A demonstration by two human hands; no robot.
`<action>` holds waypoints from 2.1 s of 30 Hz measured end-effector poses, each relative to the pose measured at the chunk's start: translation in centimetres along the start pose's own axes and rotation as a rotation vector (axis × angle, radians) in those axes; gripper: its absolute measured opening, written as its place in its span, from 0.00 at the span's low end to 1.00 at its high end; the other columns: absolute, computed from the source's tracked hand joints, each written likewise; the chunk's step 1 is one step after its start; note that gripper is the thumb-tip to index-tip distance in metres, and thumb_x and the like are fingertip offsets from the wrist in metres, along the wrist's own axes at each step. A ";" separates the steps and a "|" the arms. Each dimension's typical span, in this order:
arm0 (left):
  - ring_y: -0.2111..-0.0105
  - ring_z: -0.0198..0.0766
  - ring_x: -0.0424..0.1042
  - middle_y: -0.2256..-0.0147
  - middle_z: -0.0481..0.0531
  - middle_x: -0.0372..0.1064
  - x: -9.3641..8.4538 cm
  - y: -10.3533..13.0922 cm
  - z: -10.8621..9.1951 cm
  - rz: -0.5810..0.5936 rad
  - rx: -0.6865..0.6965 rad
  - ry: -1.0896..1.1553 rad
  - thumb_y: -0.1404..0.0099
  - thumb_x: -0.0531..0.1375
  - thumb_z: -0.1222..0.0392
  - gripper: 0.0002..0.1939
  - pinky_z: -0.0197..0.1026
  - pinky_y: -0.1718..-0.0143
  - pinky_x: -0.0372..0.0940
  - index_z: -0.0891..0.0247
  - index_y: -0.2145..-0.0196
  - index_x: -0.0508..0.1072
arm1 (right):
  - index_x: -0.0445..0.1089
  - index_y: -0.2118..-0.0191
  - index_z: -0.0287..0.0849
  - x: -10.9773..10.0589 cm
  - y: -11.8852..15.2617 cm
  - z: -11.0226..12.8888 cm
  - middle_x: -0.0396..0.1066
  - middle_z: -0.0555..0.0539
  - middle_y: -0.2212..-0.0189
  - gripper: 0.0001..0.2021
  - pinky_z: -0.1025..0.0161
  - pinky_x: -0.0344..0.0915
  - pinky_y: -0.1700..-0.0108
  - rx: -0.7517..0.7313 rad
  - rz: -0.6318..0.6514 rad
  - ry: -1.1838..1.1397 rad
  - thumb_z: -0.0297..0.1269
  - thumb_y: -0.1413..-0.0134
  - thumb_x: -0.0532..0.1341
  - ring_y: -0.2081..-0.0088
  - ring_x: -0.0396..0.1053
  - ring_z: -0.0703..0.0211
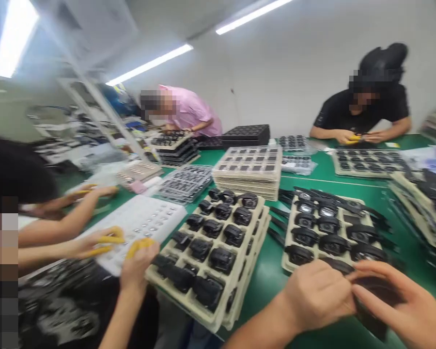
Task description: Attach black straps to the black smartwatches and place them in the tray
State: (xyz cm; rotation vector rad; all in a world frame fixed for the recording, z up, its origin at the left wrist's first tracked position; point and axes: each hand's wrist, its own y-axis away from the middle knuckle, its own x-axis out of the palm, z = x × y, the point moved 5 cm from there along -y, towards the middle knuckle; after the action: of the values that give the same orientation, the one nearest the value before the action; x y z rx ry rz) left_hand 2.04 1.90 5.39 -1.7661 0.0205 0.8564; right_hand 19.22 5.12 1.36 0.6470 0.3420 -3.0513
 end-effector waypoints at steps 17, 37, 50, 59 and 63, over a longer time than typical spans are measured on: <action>0.75 0.37 0.66 0.76 0.48 0.68 -1.7 -1.0 0.4 -0.077 -0.055 0.126 0.38 0.57 0.79 0.13 0.40 0.74 0.65 0.62 0.63 0.70 | 0.67 0.59 0.48 -0.4 0.2 3.0 0.80 0.48 0.67 0.18 0.63 0.75 0.64 0.119 -0.021 -0.400 0.35 0.55 0.73 0.65 0.78 0.54; 0.64 0.39 0.75 0.62 0.53 0.74 3.9 2.4 3.0 0.030 -1.111 1.541 0.34 0.65 0.41 0.21 0.42 0.60 0.70 0.58 0.52 0.72 | 0.46 0.28 0.66 1.5 3.3 5.3 0.63 0.46 0.35 0.44 0.55 0.68 0.38 -0.187 0.127 -0.389 0.23 0.41 0.63 0.35 0.63 0.50; 0.64 0.40 0.73 0.65 0.54 0.76 0.4 0.4 2.4 -0.071 -0.459 0.545 0.27 0.59 0.58 0.08 0.43 0.60 0.71 0.59 0.59 0.78 | 0.72 0.41 0.56 -0.2 0.9 4.9 0.76 0.44 0.50 0.17 0.50 0.74 0.49 -0.297 0.116 0.212 0.36 0.33 0.60 0.50 0.72 0.46; 0.48 0.48 0.69 0.47 0.63 0.67 0.3 1.1 1.3 -0.084 -0.411 0.414 0.28 0.56 0.65 0.18 0.51 0.52 0.70 0.60 0.42 0.66 | 0.76 0.49 0.49 -5.8 -5.6 3.2 0.79 0.44 0.53 0.14 0.51 0.73 0.51 -0.142 -0.014 0.386 0.45 0.36 0.60 0.53 0.77 0.44; 0.51 0.47 0.71 0.51 0.62 0.68 0.5 1.3 1.0 -0.064 -0.436 0.379 0.31 0.55 0.70 0.19 0.50 0.53 0.71 0.61 0.44 0.66 | 0.75 0.50 0.44 -7.2 -13.4 -0.6 0.79 0.42 0.57 0.14 0.51 0.72 0.50 -0.018 -0.050 0.437 0.42 0.37 0.59 0.55 0.76 0.45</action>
State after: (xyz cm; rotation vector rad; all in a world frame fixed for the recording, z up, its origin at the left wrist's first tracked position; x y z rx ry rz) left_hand 1.32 2.48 3.90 -2.3073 0.0270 0.4904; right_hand 25.39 18.00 6.53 1.3233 0.3898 -2.9202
